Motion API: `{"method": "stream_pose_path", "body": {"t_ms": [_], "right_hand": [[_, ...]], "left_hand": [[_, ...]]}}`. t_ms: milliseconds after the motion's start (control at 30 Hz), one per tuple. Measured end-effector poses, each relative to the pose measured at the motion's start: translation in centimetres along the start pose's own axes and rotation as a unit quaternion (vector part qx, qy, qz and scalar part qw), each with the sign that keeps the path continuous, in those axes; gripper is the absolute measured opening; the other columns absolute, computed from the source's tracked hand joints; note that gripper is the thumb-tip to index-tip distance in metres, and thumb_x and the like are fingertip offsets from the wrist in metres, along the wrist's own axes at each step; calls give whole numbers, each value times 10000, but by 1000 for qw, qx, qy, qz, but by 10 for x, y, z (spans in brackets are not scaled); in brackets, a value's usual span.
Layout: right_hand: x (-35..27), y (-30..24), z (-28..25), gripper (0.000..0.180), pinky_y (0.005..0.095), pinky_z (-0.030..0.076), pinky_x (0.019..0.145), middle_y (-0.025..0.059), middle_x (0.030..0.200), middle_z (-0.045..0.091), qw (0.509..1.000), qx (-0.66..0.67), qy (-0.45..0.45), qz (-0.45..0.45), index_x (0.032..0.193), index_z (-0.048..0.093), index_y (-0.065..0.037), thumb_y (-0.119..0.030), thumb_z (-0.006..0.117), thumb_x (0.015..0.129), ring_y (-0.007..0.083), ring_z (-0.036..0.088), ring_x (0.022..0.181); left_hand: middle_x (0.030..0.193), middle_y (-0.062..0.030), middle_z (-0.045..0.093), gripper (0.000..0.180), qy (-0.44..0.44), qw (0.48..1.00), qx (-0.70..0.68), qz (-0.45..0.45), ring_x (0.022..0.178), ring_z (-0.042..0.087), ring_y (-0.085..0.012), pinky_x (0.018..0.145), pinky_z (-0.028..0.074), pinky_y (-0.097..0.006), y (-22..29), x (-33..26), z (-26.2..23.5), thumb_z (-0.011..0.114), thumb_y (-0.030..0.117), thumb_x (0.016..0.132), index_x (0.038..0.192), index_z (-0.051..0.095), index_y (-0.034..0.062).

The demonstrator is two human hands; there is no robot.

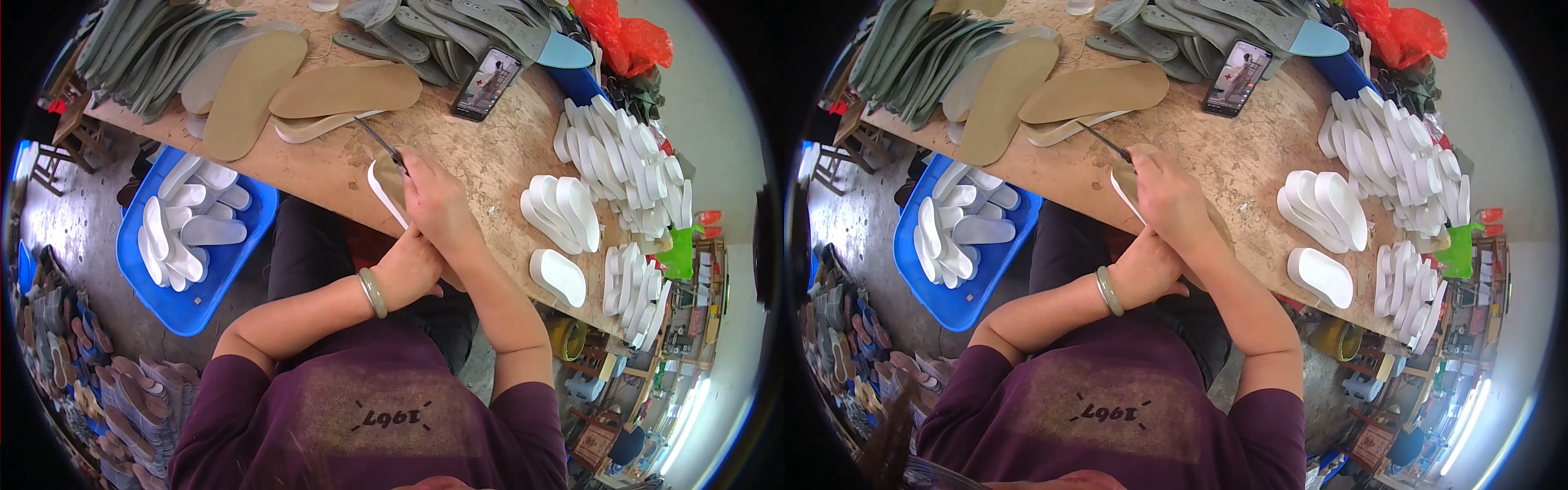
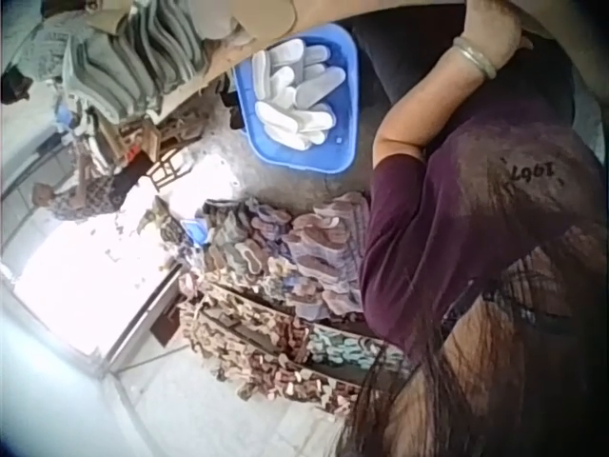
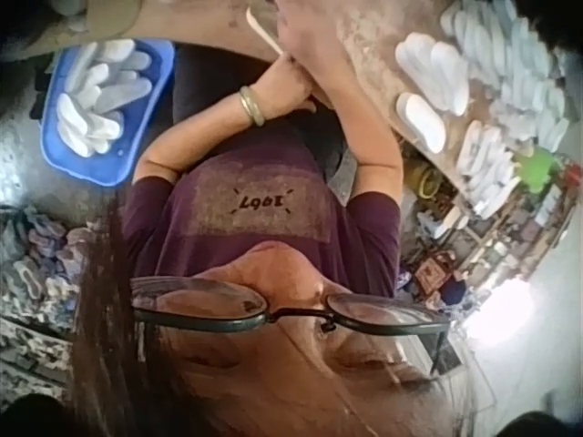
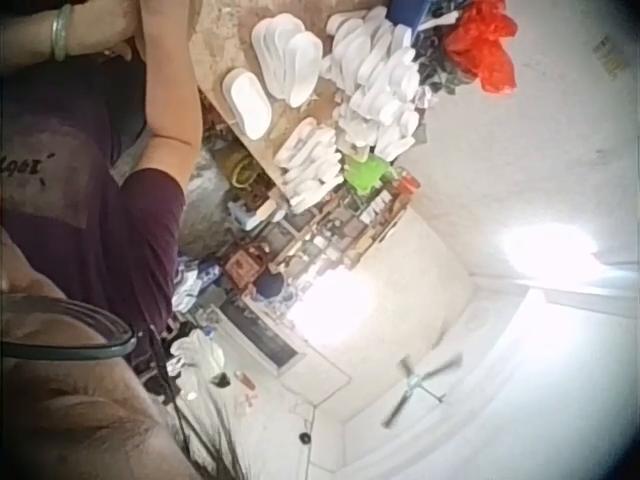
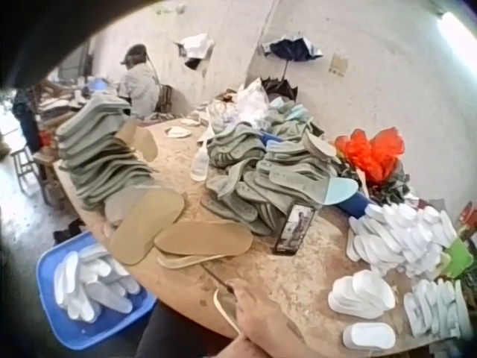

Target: The recorder attaches an insole to a shoe sole and trims the excess material with scissors.

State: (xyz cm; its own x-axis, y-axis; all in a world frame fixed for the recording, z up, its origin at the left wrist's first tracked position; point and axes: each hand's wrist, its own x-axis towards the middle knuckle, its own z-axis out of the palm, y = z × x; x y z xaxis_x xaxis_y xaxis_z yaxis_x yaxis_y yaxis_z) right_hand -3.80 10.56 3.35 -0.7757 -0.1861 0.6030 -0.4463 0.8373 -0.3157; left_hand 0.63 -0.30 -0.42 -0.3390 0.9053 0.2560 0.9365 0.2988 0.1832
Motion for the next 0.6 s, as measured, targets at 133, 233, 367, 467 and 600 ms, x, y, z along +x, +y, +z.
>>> {"method": "stream_pose_path", "body": {"t_ms": [133,233,367,467,600], "right_hand": [[10,12,3,273,417,539,661,192,865,670,996,-25,-15,82,1141,626,-15,-44,651,870,350,672,759],[21,18,2,263,426,522,635,195,815,657,992,-9,-35,119,1137,619,-7,-58,644,880,350,663,730],[8,16,2,262,425,511,618,187,794,651,994,14,-15,107,1142,611,-7,-64,641,888,341,658,702],[-9,9,-2,241,455,532,645,186,894,672,997,9,19,76,1130,603,-27,-64,630,894,367,665,758],[7,13,-1,256,437,498,603,176,770,651,994,37,26,97,1137,601,-24,-76,642,890,352,651,692]], "left_hand": [[1409,-117,518,865,-17,1000,14,-6,1404,362,-308,1202,174,-511,2,4,-11,716,603,717,1341,567,24],[1429,-115,506,872,-61,998,14,-25,1421,344,-302,1208,163,-511,3,6,-13,707,607,726,1357,552,27],[1431,-116,505,869,-36,999,-4,-21,1425,340,-301,1212,157,-503,0,4,-12,699,606,736,1365,543,27],[1426,-120,509,860,-28,999,-31,-2,1424,342,-303,1212,161,-496,-2,3,-6,713,593,732,1358,549,28],[1294,-136,588,827,38,999,-24,1,1329,437,-328,1192,197,-489,-1,3,-7,749,552,706,1279,588,-21]]}}
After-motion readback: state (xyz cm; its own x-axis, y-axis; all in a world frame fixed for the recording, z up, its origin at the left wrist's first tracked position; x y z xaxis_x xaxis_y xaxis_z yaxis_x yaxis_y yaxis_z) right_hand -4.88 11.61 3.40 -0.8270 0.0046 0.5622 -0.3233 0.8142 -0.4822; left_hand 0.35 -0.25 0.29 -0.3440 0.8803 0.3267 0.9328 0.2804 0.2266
